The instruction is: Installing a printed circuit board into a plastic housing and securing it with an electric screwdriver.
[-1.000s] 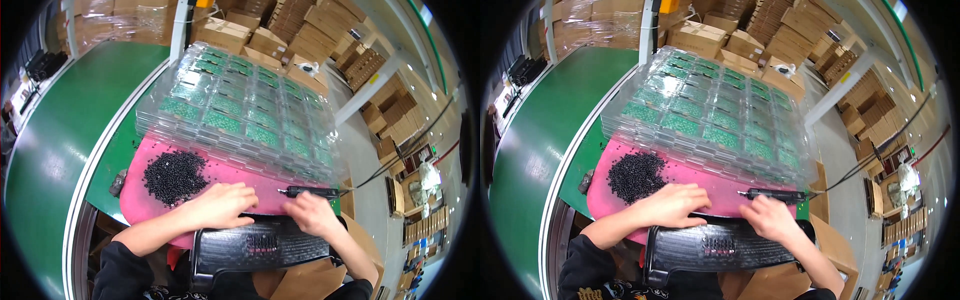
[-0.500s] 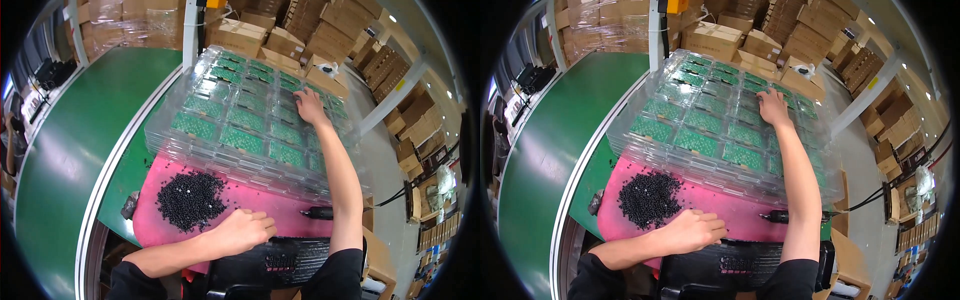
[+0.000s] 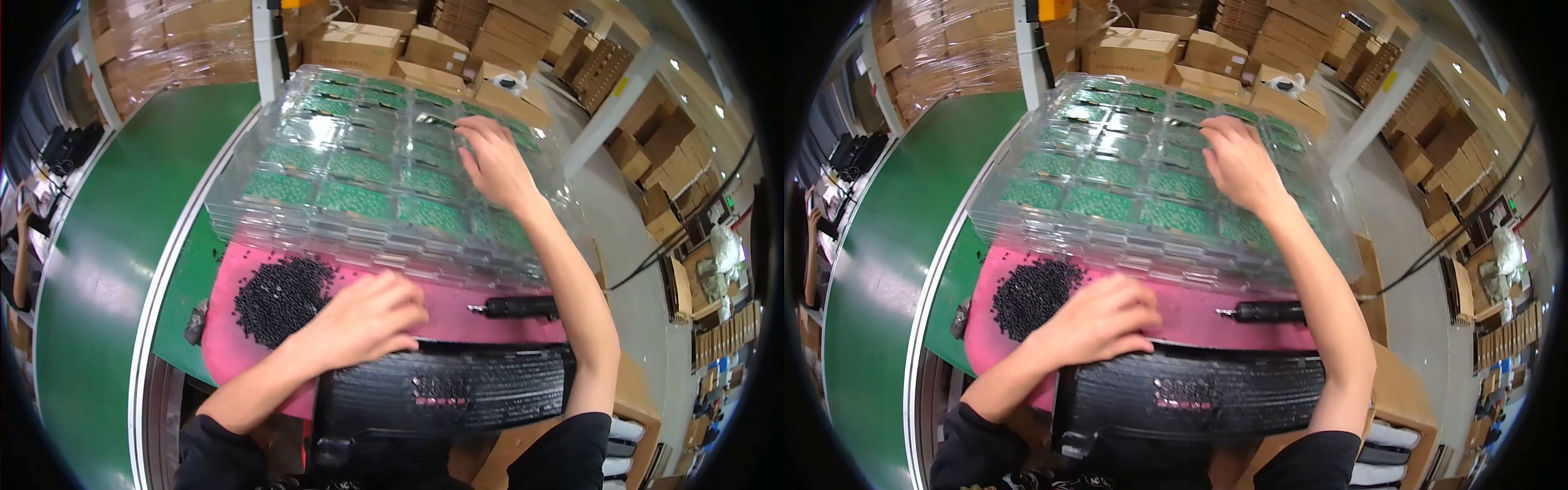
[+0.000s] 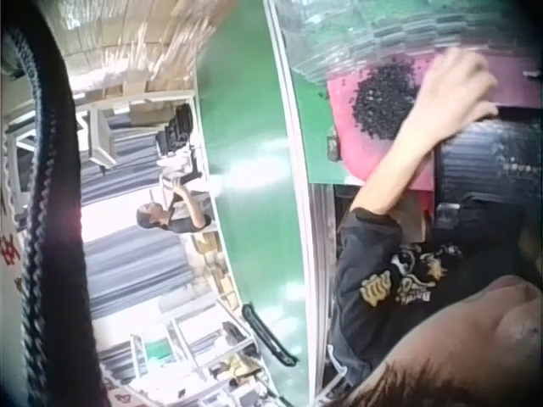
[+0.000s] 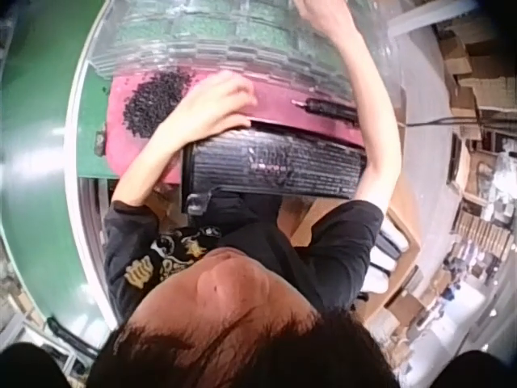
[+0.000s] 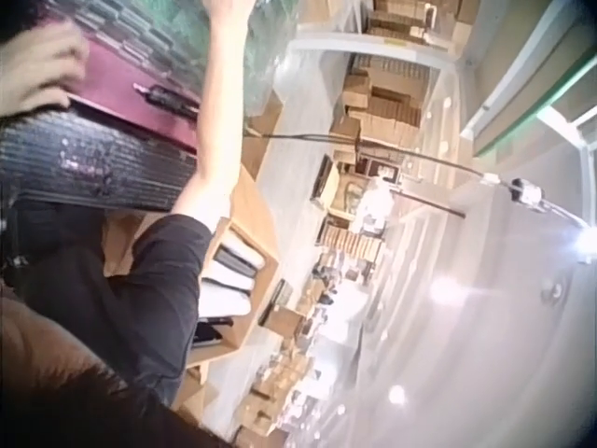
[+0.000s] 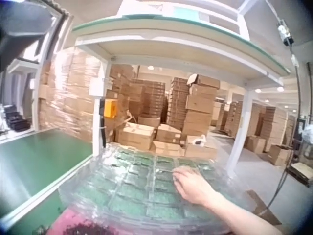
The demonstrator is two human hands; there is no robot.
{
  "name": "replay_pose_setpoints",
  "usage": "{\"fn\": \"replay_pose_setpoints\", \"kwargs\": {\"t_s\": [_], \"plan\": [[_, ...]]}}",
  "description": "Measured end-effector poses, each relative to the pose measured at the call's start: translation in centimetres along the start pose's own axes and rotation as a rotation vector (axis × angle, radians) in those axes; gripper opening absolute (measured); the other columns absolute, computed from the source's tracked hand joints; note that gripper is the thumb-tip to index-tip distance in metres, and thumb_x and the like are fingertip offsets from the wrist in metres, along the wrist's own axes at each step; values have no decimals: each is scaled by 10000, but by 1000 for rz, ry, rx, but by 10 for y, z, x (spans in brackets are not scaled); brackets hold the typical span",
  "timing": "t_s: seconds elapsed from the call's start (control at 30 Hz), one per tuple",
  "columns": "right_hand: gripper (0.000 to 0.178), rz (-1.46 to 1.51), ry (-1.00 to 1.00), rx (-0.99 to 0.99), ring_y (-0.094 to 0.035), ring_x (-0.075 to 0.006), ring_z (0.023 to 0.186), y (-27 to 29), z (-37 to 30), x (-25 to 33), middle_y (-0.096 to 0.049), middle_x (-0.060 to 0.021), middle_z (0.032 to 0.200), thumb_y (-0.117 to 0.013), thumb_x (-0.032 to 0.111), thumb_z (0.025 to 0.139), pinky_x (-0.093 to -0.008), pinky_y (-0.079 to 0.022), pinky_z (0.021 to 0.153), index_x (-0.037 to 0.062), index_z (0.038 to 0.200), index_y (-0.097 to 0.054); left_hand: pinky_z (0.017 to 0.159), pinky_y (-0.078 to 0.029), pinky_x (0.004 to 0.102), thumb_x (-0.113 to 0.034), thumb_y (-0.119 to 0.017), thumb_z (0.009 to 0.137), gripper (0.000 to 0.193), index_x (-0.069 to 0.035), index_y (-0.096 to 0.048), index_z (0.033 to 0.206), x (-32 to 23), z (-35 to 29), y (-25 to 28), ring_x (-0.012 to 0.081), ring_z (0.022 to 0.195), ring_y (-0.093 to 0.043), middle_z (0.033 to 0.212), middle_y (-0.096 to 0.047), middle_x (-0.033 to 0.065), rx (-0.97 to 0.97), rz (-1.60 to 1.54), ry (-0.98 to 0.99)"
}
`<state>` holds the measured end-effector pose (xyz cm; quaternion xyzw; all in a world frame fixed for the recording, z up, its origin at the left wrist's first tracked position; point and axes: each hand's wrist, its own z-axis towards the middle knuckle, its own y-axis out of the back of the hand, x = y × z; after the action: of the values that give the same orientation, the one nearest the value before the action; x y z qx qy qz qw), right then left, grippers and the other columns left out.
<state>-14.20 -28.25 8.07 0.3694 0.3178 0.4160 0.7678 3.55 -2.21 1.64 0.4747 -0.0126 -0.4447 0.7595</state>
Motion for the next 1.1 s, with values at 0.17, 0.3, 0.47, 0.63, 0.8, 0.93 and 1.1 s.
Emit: {"fn": "replay_pose_setpoints", "kwargs": {"t_s": [0.17, 0.3, 0.47, 0.63, 0.8, 0.93, 1.1], "plan": [[298, 169, 251, -55, -595, -310, 1138, 80, -58, 83, -633, -134, 1186, -683, 2, 784, -419, -490, 921, -24, 1075, -624, 1028, -382, 482, -143, -862, 674, 778, -57, -479, 1345, -12, 5, 11, 409, 1243, -424, 1381, -394, 218, -545, 301, 238], [263, 133, 262, -2, -612, -255, 1109, 123, -107, 138, -658, -94, 1164, -665, 82, 750, -387, -482, 922, -17, 992, -689, 976, -463, 436, -9, -754, 755, 728, -31, -449, 1416, -20, 9, 12, 350, 1124, -566, 1313, -553, 188, -269, 118, 72], [483, 121, 155, -85, -613, -307, 1141, 136, -133, 151, -587, -150, 1343, -734, 42, 676, -410, -496, 909, 38, 1153, -656, 854, -554, 355, 15, -617, 886, 420, -19, -552, 1300, -36, 7, 0, 294, 1013, -705, 1165, -674, 171, -144, -256, 244], [640, 71, 10, -102, -619, -330, 1118, 136, -161, 152, -587, -168, 1336, -811, 11, 575, -419, -498, 916, 42, 1189, -635, 845, -538, 309, -8, -508, 986, 352, 39, -469, 1333, -38, 0, -4, 199, 903, -709, 1088, -677, 130, -47, -754, 356], [535, 105, -83, -194, -639, -289, 1072, 131, -179, 160, -662, -99, 1177, -808, 82, 614, -401, -491, 886, 26, 1125, -660, 817, -552, 320, -22, -507, 991, 368, 66, -459, 1345, -44, -2, -4, 203, 889, -705, 1058, -670, 156, 131, -925, 370], [518, 189, -110, -134, -642, -285, 1056, 129, -189, 165, -665, -108, 1169, -809, 109, 617, -393, -492, 883, 8, 1105, -665, 804, -567, 333, -36, -535, 977, 436, 65, -437, 1389, -46, -3, -1, 216, 879, -713, 1080, -681, 150, 227, -981, 461], [563, 363, -282, -132, -639, -289, 1047, 120, -215, 171, -655, -124, 1172, -829, 101, 583, -391, -497, 869, 2, 1109, -653, 761, -564, 271, -73, -830, 739, 638, 10, -579, 1319, -45, -2, -13, 156, 855, -718, 1036, -731, 126, 47, -569, 313]]}}
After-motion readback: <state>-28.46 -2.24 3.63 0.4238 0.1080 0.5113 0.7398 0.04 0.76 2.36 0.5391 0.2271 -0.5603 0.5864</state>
